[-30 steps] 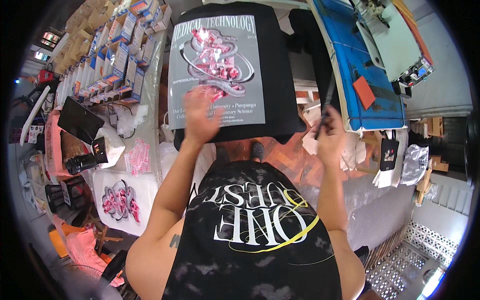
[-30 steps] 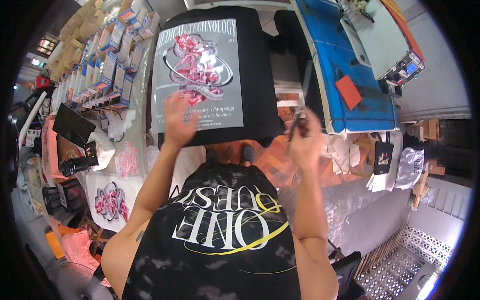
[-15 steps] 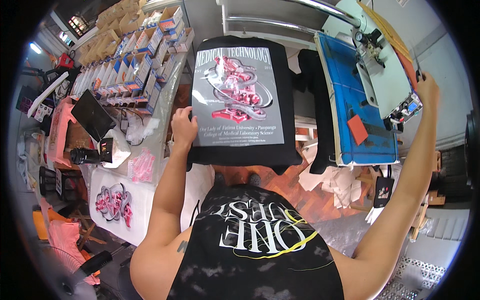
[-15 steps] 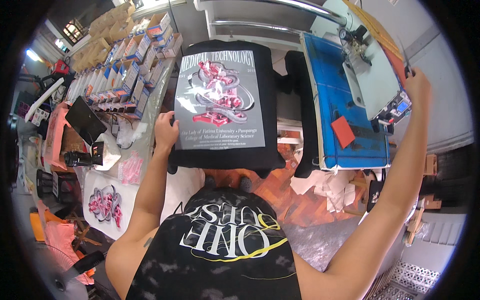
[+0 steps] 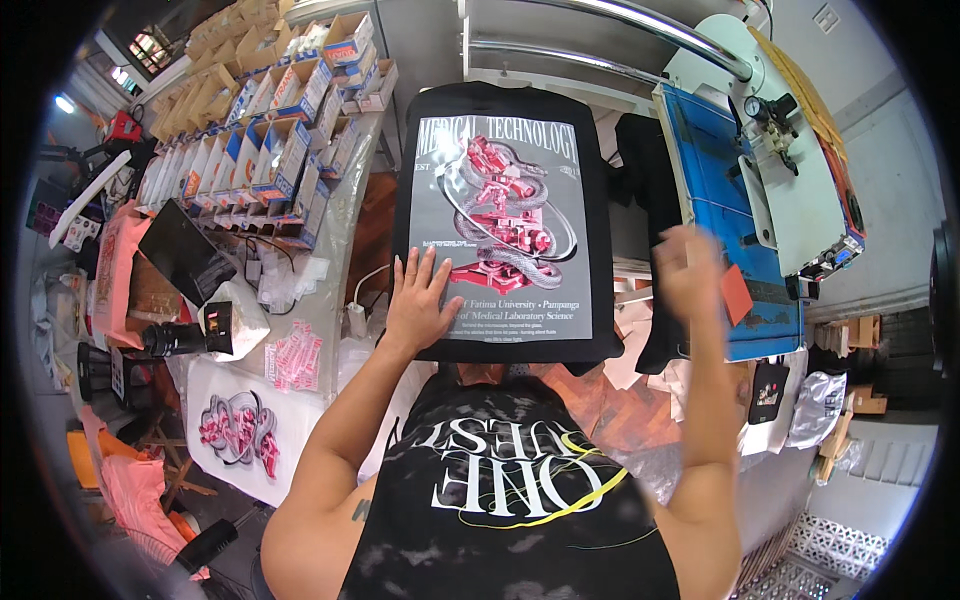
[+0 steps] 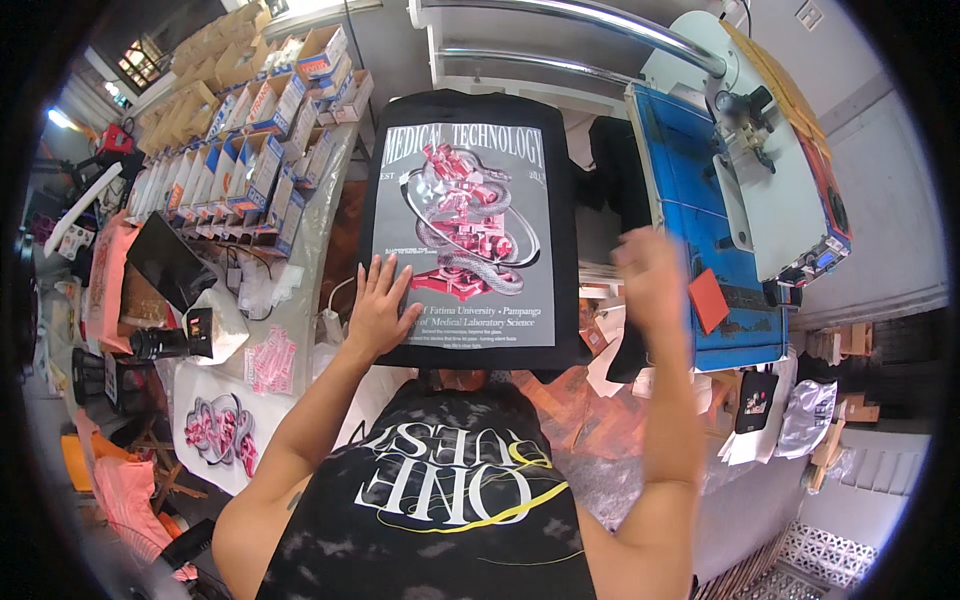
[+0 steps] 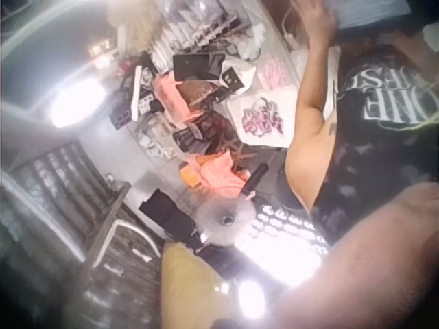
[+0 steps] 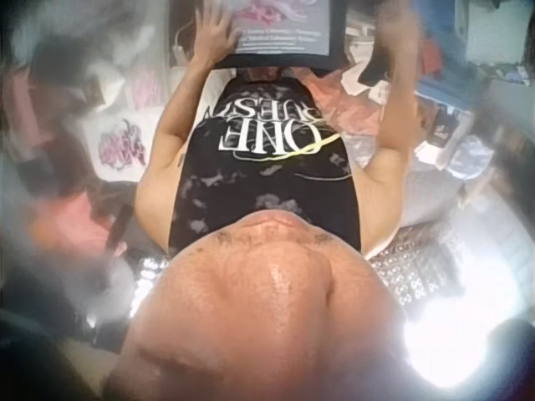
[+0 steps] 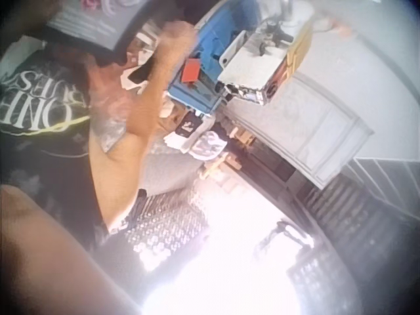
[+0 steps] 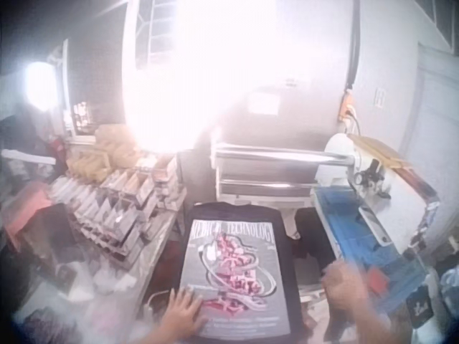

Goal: The person places black t-shirts onto a heat press machine, aligns them, and applies a transfer sheet with a medical technology design. They operate the machine to press the design onto the shirts and then remove the finished items, stacking them on a nearby table.

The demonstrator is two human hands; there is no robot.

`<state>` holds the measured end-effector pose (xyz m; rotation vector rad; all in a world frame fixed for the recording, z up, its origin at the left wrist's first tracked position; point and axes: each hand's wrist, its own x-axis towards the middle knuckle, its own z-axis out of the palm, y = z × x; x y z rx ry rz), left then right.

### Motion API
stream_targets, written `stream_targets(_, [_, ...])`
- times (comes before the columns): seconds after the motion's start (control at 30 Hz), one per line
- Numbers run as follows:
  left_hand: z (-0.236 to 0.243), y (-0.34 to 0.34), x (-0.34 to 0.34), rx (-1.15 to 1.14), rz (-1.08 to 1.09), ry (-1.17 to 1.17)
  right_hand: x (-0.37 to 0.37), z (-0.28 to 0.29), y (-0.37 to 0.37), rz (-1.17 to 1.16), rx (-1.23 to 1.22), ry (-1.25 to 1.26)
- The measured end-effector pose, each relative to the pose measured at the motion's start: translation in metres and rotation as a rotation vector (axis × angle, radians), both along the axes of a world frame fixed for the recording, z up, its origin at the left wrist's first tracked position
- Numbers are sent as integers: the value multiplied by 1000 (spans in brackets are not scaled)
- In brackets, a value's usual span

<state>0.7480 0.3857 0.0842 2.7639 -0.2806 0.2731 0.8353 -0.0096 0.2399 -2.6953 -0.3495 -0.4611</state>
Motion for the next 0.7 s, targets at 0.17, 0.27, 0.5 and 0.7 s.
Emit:
stream_targets(0.17, [-2, 0, 12, -54, -26, 8, -40, -143, 58, 137, -89, 141])
stream_targets(0.27, [1, 3, 12, -82, -19, 35, -45, -150, 69, 106, -128, 186])
stream_targets(0.5, [2, 24, 27, -173, -28, 4, -37, -152, 68, 91, -61, 199])
stream_targets(0.7, [-1, 27, 29, -158, -16, -41, -36, -155, 67, 72, -28, 173])
